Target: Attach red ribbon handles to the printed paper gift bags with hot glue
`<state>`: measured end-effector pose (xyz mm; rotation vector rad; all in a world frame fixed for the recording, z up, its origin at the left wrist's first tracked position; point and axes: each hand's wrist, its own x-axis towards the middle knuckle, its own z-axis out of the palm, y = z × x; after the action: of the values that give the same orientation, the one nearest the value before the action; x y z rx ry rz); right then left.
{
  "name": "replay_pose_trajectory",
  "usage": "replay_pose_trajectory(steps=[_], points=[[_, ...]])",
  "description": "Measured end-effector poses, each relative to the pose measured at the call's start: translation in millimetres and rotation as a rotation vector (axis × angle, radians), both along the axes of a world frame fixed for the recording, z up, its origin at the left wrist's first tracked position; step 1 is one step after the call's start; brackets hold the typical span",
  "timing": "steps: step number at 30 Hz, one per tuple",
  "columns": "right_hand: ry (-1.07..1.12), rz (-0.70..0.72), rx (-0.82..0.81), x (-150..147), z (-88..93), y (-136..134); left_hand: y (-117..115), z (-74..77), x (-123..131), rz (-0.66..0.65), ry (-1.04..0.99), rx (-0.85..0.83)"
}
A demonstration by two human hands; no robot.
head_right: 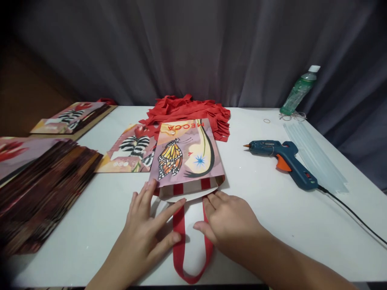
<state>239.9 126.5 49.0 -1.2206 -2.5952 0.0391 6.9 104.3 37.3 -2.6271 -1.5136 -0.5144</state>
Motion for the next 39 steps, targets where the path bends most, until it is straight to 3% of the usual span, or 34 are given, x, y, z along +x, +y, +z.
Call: replay_pose_trajectory(steps=[6,17,23,30,34,37,39], points=[[-0.055,-0.002,-0.031,2.9,-12.6,2.1,-0.2,-0.2,-0.4,0.001,-0.021,-0.007],[-0.085,0.019,-0.062,5.0,-12.8,1.8,-0.4,-0.1,1.5,0.018,-0.042,-0.056],[-0.034,0.009,0.082,0.1,-3.5,-0.6,-0.6,-0.1,1.5,0.021,-0.045,-0.053],[0.128,0.289,0.046,-14.2,-2.8,-15.6,-1.7,1.0,2.7,0.037,-0.036,-0.051],[0.131,0.311,0.014,-20.5,-7.8,-16.7,-3.0,1.5,0.0,0.026,-0.016,-0.05],[0.124,0.308,0.028,-13.5,6.1,-12.2,-2.4,0.0,-2.7,0.012,-0.013,-0.043],[0.134,0.219,0.08,9.9,24.1,-5.1,-0.6,-1.8,-3.9,0.01,-0.007,-0.029]])
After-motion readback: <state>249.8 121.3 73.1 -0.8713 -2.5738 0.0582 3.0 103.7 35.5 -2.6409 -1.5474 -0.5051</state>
